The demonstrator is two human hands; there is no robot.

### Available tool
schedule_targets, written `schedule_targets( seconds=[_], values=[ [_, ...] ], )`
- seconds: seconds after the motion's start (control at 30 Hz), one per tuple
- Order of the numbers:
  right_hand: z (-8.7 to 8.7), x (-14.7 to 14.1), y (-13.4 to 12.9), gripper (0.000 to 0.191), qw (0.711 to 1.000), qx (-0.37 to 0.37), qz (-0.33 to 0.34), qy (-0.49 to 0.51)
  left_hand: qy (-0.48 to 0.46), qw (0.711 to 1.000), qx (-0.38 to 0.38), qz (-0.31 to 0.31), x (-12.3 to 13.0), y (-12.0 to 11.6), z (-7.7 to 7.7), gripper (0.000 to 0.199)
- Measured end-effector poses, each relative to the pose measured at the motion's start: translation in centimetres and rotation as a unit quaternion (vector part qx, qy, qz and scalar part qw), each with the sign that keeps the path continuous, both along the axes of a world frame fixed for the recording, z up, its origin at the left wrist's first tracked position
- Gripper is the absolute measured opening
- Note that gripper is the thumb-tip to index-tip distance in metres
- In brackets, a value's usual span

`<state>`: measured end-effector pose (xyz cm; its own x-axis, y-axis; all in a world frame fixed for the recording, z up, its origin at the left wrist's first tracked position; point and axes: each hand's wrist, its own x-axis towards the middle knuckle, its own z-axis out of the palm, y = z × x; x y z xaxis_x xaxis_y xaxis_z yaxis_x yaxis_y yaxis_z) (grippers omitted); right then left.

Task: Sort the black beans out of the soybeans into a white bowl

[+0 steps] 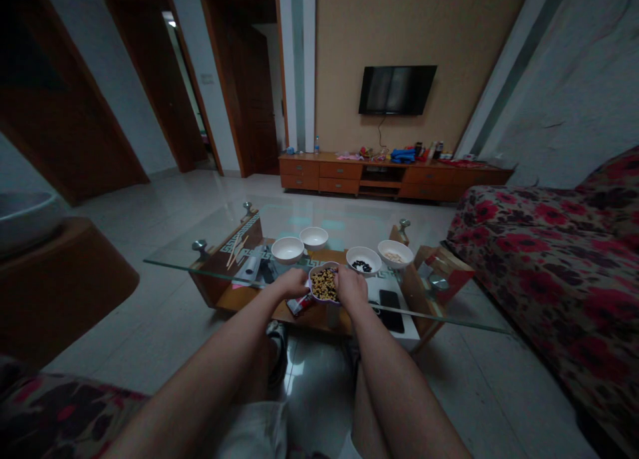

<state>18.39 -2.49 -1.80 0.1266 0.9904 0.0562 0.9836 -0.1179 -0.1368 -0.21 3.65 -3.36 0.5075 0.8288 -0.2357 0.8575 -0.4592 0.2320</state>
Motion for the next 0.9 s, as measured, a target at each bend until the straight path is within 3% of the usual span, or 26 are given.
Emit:
schedule_targets(
  seconds=[0.7,0.9],
  values=[
    [-0.03,-0.16,0.05,0.03,1.0,-0.011,-0.004,-0.006,0.0,1.0,-0.008,0.002,-0.06,-0.3,0.59,0.031],
    [0.16,0.23,-0.32,0.028,1.0,0.017,0.025,-0.002,-0.005,1.0,-0.01,0.009,-0.1,-0.33,0.53,0.032]
  ],
)
